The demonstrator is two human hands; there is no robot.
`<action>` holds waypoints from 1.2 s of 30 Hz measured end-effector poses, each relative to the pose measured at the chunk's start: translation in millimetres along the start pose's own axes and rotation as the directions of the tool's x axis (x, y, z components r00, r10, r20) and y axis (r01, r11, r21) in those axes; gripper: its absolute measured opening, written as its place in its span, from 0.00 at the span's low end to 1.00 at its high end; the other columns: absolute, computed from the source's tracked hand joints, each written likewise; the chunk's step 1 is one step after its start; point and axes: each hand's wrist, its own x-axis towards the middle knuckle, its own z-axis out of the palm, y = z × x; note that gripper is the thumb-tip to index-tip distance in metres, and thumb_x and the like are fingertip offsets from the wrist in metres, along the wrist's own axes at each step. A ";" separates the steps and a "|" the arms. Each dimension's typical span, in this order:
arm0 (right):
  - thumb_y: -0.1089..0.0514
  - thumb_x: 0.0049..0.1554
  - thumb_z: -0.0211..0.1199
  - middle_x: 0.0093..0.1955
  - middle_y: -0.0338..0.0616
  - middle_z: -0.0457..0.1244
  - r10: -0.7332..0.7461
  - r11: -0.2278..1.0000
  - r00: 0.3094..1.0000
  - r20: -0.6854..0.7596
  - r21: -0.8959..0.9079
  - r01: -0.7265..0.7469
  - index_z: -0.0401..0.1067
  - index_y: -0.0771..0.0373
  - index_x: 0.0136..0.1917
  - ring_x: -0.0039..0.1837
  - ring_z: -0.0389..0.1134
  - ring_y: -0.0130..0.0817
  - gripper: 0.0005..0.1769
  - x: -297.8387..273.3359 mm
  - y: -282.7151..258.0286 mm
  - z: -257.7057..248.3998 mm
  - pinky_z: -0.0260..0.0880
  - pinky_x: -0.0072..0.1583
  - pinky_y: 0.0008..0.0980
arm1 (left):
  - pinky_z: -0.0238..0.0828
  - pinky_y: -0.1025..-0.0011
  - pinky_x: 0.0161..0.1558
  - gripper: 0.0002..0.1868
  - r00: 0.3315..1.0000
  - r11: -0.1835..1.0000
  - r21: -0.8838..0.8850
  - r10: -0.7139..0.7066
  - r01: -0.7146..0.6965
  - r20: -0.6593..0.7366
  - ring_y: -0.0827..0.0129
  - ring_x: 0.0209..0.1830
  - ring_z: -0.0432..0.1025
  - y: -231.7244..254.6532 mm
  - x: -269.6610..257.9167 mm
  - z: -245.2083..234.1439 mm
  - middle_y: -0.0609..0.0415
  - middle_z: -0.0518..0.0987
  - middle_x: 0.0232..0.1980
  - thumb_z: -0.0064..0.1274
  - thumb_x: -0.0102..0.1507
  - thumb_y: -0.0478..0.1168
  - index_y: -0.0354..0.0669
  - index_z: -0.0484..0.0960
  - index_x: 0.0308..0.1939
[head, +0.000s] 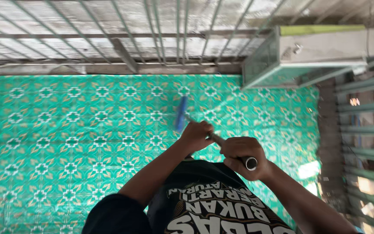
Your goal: The person sweeps the green patterned floor of a balcony using a long-handled brush.
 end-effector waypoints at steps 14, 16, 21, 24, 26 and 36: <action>0.68 0.64 0.59 0.33 0.43 0.63 0.226 0.906 0.974 -0.007 0.368 -0.207 0.78 0.67 0.45 0.34 0.56 0.26 0.08 -70.9 113.8 131.3 0.60 0.39 0.33 | 0.71 0.57 0.61 0.37 0.797 0.719 -0.461 -0.603 0.520 -0.041 0.53 0.66 0.73 -32.5 -255.2 57.7 0.48 0.69 0.74 0.55 0.66 0.53 0.49 0.62 0.76; 0.69 0.63 0.60 0.31 0.42 0.61 0.231 0.905 0.973 -0.003 0.368 -0.214 0.80 0.69 0.48 0.33 0.54 0.25 0.07 -79.3 115.9 153.1 0.56 0.37 0.31 | 0.75 0.58 0.58 0.36 0.776 0.684 -0.580 -0.616 0.443 -0.134 0.53 0.62 0.77 -19.5 -286.3 63.8 0.46 0.74 0.71 0.55 0.66 0.51 0.48 0.63 0.75; 0.71 0.57 0.65 0.46 0.46 0.66 -0.043 0.945 0.992 -0.122 0.316 0.080 0.73 0.67 0.49 0.41 0.63 0.28 0.06 -89.2 121.9 250.5 0.62 0.41 0.35 | 0.78 0.60 0.52 0.34 0.680 0.612 -0.674 -0.700 0.413 -0.219 0.53 0.54 0.81 6.3 -358.8 105.5 0.46 0.78 0.66 0.55 0.64 0.48 0.48 0.64 0.73; 0.72 0.62 0.67 0.40 0.41 0.60 0.057 0.954 0.997 0.048 0.293 -0.068 0.70 0.65 0.43 0.38 0.58 0.25 0.08 -96.9 120.4 284.8 0.56 0.41 0.33 | 0.78 0.60 0.51 0.34 0.646 0.559 -0.700 -0.741 0.443 -0.182 0.53 0.52 0.82 20.8 -394.1 124.4 0.47 0.79 0.65 0.55 0.64 0.48 0.48 0.64 0.73; 0.72 0.61 0.66 0.39 0.41 0.60 0.042 0.953 0.998 0.039 0.300 -0.052 0.70 0.66 0.44 0.38 0.58 0.25 0.07 -101.3 113.5 292.5 0.57 0.41 0.33 | 0.78 0.61 0.51 0.33 0.649 0.542 -0.710 -0.744 0.450 -0.157 0.53 0.52 0.83 26.2 -409.3 130.6 0.47 0.79 0.65 0.55 0.64 0.48 0.49 0.64 0.72; 0.72 0.56 0.63 0.34 0.42 0.64 -0.007 0.941 1.000 -0.017 0.338 0.013 0.73 0.69 0.41 0.33 0.61 0.25 0.03 -125.5 32.5 224.0 0.59 0.37 0.33 | 0.78 0.61 0.51 0.31 0.683 0.618 -0.663 -0.698 0.422 -0.216 0.54 0.52 0.82 23.5 -396.7 152.8 0.47 0.80 0.65 0.54 0.65 0.49 0.49 0.68 0.71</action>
